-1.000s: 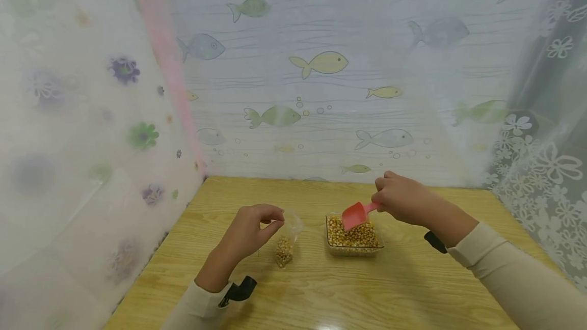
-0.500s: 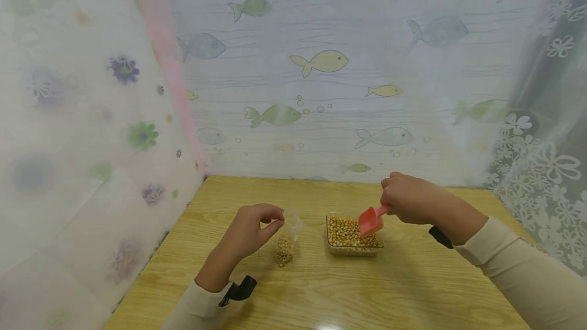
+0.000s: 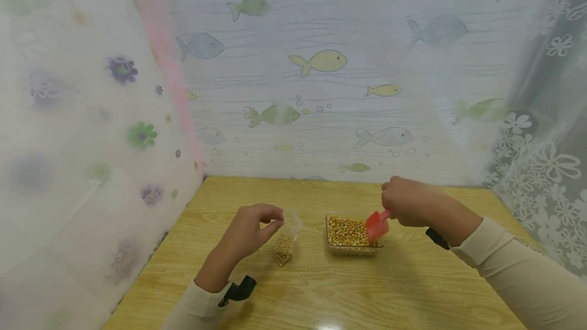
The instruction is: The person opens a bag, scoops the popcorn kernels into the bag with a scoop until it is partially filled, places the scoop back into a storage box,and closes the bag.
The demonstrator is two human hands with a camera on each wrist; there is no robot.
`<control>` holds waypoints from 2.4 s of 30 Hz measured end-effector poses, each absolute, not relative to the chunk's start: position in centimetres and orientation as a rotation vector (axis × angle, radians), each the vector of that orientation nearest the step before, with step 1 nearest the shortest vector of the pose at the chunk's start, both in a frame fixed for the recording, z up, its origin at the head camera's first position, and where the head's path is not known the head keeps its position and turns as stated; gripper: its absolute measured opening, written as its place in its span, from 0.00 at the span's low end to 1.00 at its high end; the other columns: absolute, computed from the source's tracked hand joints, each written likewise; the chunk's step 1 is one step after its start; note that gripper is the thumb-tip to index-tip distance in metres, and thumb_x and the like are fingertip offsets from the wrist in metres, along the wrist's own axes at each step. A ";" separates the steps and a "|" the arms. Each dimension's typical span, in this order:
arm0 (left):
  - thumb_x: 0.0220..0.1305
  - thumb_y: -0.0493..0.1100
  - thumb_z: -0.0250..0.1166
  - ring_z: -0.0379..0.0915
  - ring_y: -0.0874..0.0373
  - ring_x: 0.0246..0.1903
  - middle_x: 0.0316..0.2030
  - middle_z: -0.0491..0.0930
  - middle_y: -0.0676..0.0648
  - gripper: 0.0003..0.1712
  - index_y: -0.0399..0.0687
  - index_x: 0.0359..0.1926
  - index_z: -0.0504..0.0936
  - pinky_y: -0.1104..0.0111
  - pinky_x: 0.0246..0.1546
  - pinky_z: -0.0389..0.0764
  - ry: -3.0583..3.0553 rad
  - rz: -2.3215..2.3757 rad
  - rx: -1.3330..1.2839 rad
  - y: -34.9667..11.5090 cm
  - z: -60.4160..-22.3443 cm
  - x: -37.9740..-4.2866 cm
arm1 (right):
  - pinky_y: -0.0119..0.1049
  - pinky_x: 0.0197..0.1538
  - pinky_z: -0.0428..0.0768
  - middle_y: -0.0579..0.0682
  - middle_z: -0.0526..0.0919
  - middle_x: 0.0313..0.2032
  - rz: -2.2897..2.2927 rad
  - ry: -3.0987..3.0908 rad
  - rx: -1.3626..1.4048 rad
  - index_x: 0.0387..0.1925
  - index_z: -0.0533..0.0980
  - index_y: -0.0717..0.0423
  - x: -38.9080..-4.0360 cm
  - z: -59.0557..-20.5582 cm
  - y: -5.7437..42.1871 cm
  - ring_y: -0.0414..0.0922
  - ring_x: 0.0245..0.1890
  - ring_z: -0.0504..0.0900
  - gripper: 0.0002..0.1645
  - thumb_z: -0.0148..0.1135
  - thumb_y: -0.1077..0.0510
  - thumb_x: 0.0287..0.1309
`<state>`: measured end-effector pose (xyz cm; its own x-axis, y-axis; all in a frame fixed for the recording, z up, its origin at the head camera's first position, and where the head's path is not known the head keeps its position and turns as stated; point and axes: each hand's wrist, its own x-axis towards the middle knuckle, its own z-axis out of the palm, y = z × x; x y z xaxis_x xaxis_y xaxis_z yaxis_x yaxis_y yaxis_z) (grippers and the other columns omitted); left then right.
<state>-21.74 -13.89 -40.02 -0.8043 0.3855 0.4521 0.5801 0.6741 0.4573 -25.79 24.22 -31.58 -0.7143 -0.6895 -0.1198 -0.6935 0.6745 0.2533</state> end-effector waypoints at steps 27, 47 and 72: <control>0.68 0.41 0.71 0.86 0.55 0.49 0.50 0.89 0.48 0.05 0.50 0.44 0.90 0.60 0.46 0.89 -2.563 -0.845 -0.770 -13.8 -39.6 -21.3 | 0.29 0.30 0.72 0.36 0.74 0.26 -0.167 2.904 -1.264 0.26 0.84 0.45 -27.2 -35.1 27.4 0.34 0.26 0.68 0.09 0.81 0.54 0.53; 0.69 0.41 0.71 0.86 0.55 0.49 0.51 0.88 0.50 0.05 0.51 0.44 0.90 0.61 0.47 0.89 -2.581 -0.841 -0.761 -13.7 -39.7 -21.3 | 0.30 0.32 0.77 0.39 0.77 0.30 -0.674 2.921 -1.105 0.34 0.88 0.45 -27.8 -39.2 30.2 0.33 0.29 0.72 0.07 0.81 0.53 0.53; 0.69 0.41 0.71 0.86 0.54 0.50 0.51 0.88 0.48 0.05 0.50 0.44 0.90 0.59 0.48 0.89 -2.597 -0.869 -0.749 -13.4 -39.7 -21.0 | 0.27 0.29 0.75 0.36 0.73 0.28 -0.501 2.970 -1.143 0.33 0.89 0.44 -27.2 -41.5 29.8 0.30 0.27 0.70 0.06 0.81 0.54 0.52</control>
<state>-20.96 -13.36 -39.74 -0.8187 0.3806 0.4300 0.5627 0.6808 0.4688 -27.25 29.84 -41.48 -0.7453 -0.6407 0.1844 -0.6657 0.7003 -0.2577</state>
